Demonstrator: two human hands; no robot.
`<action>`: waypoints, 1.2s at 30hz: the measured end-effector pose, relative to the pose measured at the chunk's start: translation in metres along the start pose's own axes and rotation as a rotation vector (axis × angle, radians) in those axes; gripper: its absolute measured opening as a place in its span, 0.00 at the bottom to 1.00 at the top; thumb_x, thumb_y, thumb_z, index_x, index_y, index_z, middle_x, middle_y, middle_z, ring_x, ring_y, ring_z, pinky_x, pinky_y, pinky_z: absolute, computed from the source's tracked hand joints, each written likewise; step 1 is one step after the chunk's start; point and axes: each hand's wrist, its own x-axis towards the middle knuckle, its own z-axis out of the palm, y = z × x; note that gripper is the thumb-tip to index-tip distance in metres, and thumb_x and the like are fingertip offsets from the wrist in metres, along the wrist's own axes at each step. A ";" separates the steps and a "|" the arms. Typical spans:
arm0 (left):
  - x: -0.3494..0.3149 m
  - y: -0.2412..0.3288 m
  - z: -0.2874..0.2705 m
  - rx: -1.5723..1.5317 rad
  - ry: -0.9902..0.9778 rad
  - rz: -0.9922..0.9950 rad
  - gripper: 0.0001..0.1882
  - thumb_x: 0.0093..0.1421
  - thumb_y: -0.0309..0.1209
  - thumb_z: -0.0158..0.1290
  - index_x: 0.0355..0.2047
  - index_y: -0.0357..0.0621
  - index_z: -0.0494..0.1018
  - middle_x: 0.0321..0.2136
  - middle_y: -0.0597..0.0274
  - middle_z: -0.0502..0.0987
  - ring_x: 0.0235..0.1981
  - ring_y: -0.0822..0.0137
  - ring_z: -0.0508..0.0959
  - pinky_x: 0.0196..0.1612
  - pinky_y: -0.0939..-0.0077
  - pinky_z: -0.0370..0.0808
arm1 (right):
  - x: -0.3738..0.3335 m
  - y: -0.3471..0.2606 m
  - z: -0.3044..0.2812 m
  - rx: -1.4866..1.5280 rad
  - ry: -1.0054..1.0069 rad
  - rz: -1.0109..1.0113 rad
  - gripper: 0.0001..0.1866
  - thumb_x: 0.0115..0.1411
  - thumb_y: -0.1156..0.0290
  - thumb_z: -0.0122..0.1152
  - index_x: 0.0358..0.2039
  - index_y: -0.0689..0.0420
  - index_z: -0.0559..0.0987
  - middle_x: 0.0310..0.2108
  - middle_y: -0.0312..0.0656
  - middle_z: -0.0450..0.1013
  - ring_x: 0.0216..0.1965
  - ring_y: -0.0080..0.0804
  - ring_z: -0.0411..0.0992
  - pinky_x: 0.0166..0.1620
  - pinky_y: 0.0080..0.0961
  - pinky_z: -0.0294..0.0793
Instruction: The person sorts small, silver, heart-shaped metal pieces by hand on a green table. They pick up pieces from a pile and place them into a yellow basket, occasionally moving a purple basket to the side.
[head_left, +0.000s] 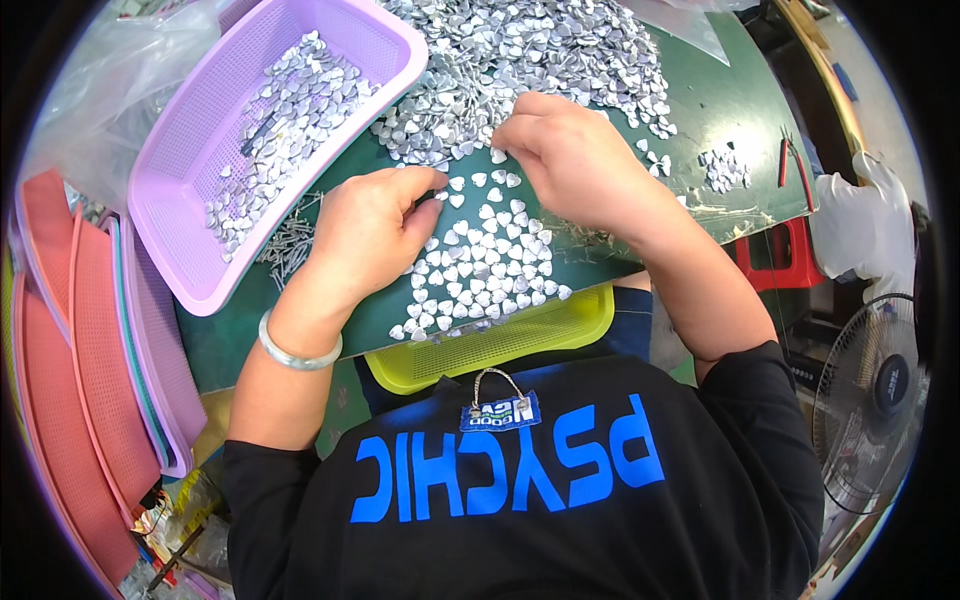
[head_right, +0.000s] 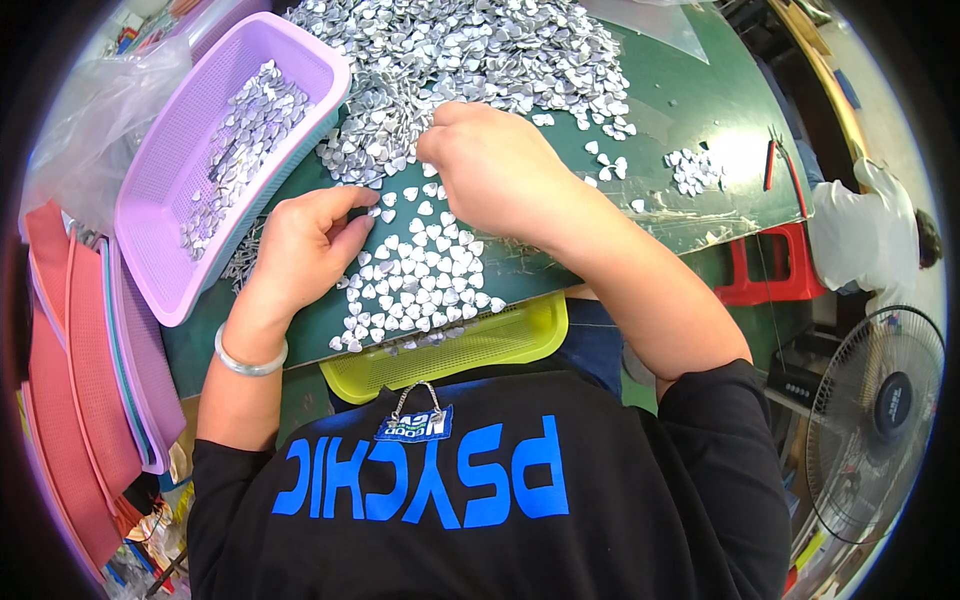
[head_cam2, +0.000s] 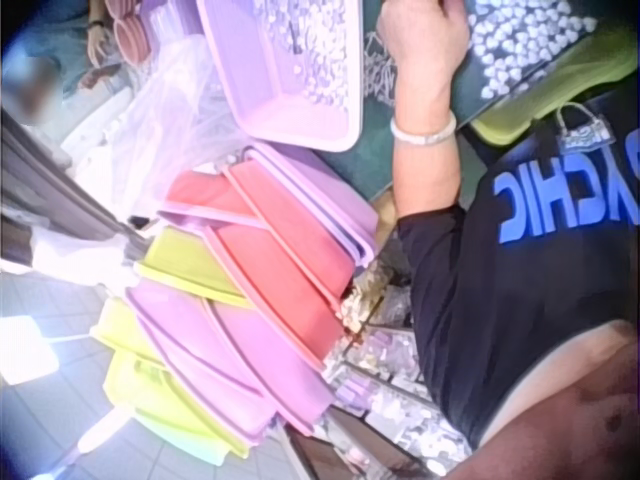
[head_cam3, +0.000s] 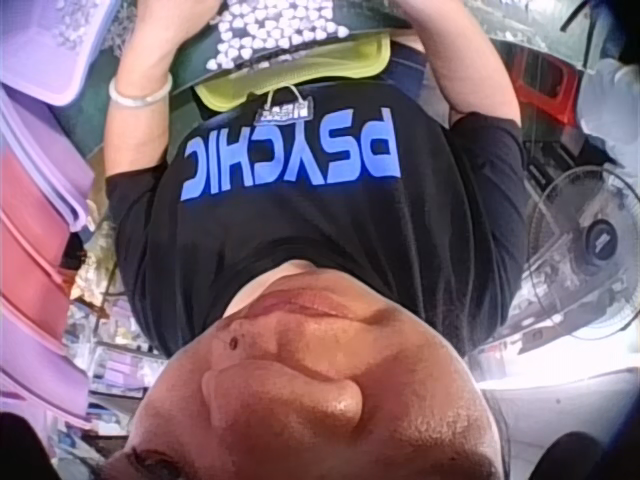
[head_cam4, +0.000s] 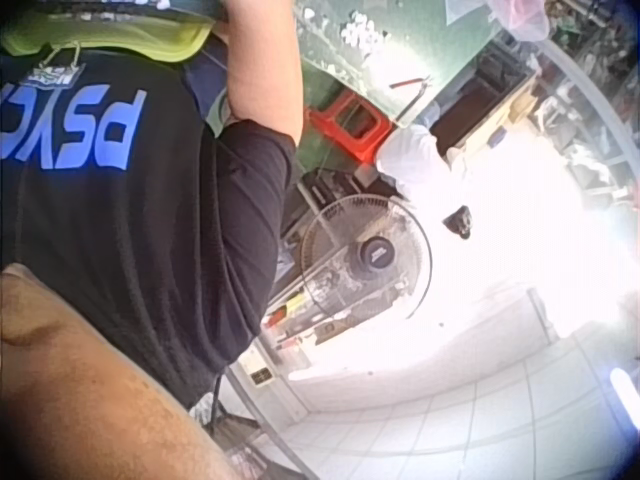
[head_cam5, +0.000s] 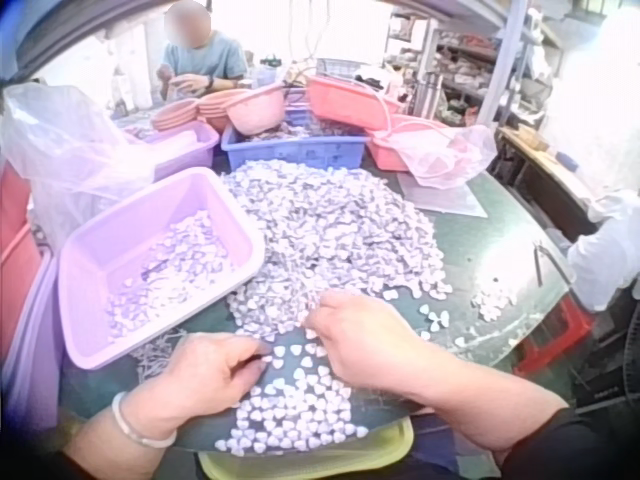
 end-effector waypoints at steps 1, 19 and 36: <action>0.000 0.000 0.000 0.014 -0.007 0.004 0.12 0.53 0.22 0.57 0.40 0.40 0.78 0.22 0.57 0.75 0.19 0.70 0.73 0.25 0.76 0.69 | -0.003 0.003 -0.001 0.019 0.029 -0.030 0.08 0.52 0.80 0.55 0.32 0.59 0.80 0.28 0.42 0.71 0.33 0.45 0.72 0.36 0.36 0.73; 0.000 0.003 -0.001 0.070 -0.004 0.032 0.10 0.54 0.27 0.53 0.36 0.46 0.80 0.29 0.55 0.80 0.30 0.54 0.80 0.32 0.65 0.77 | -0.024 0.005 0.000 0.051 0.007 -0.034 0.14 0.51 0.83 0.56 0.37 0.58 0.81 0.32 0.42 0.70 0.35 0.42 0.71 0.39 0.33 0.72; -0.001 0.003 -0.003 0.054 -0.010 0.020 0.10 0.53 0.26 0.53 0.36 0.45 0.80 0.30 0.53 0.80 0.31 0.53 0.80 0.32 0.64 0.77 | -0.010 0.007 0.009 0.091 -0.029 0.001 0.05 0.54 0.71 0.59 0.31 0.56 0.81 0.29 0.41 0.71 0.36 0.43 0.73 0.38 0.37 0.74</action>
